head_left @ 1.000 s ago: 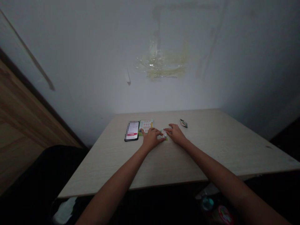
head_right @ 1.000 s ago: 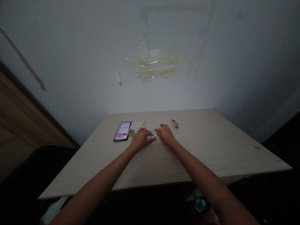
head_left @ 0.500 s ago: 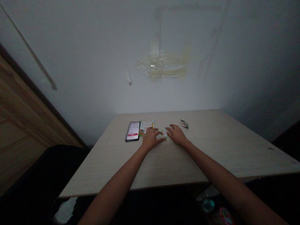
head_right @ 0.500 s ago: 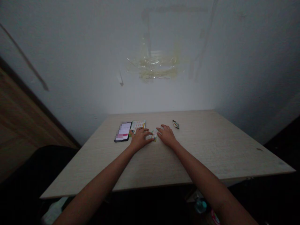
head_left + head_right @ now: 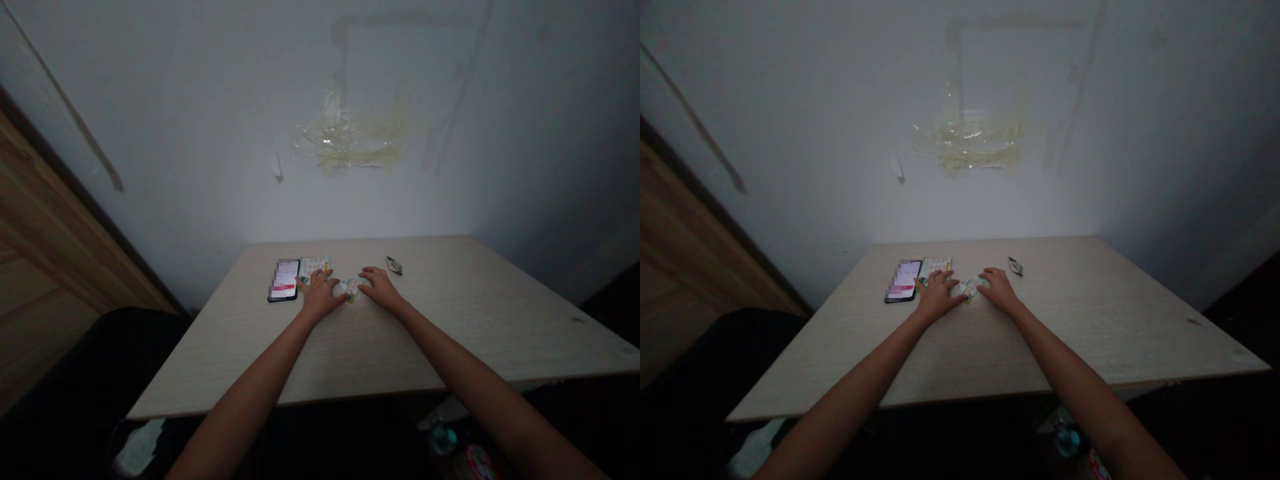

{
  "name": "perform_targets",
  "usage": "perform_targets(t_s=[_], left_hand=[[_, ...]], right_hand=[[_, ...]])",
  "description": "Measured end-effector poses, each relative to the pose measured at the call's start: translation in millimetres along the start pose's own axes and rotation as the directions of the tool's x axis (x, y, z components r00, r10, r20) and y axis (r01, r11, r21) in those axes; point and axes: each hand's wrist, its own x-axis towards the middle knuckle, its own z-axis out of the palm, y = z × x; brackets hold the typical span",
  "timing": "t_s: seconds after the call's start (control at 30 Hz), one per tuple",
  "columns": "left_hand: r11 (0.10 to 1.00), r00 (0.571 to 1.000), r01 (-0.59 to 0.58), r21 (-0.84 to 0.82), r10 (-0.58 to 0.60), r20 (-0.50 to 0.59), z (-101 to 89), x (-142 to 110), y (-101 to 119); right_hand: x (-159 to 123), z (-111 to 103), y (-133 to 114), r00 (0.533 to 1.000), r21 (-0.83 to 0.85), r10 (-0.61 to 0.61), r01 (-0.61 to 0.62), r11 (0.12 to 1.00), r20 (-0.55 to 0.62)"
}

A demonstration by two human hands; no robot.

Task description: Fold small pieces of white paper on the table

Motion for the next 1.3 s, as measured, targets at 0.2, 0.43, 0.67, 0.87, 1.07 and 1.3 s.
perform_targets(t_s=[0.2,0.43,0.67,0.87,1.07,1.3], left_hand=[[0.998,1.000,0.005,-0.064,-0.005,0.005,-4.1,0,0],[0.990,1.000,-0.025,-0.137,0.024,-0.007,-8.1,-1,0],[0.986,0.999,-0.043,-0.161,0.037,-0.037,-8.4,-2,-1],[0.989,0.999,-0.012,-0.147,0.005,-0.051,-8.8,-1,-2],[0.987,0.997,-0.011,-0.161,-0.002,-0.081,-9.4,1,-3],[0.986,0.988,-0.047,-0.157,0.023,-0.152,-11.9,1,-6]], right_hand=[[0,2,9,0.998,0.092,0.012,-0.005,0.996,-0.068],[1,0,13,0.994,0.150,-0.024,0.040,0.988,-0.110],[1,-1,15,0.991,0.190,-0.017,0.041,0.981,-0.131],[2,-1,16,0.990,0.210,-0.009,0.039,0.977,-0.141],[1,-6,9,0.986,0.220,-0.013,0.050,0.974,-0.165],[-4,-17,-1,0.979,0.220,-0.053,0.097,0.971,-0.198]])
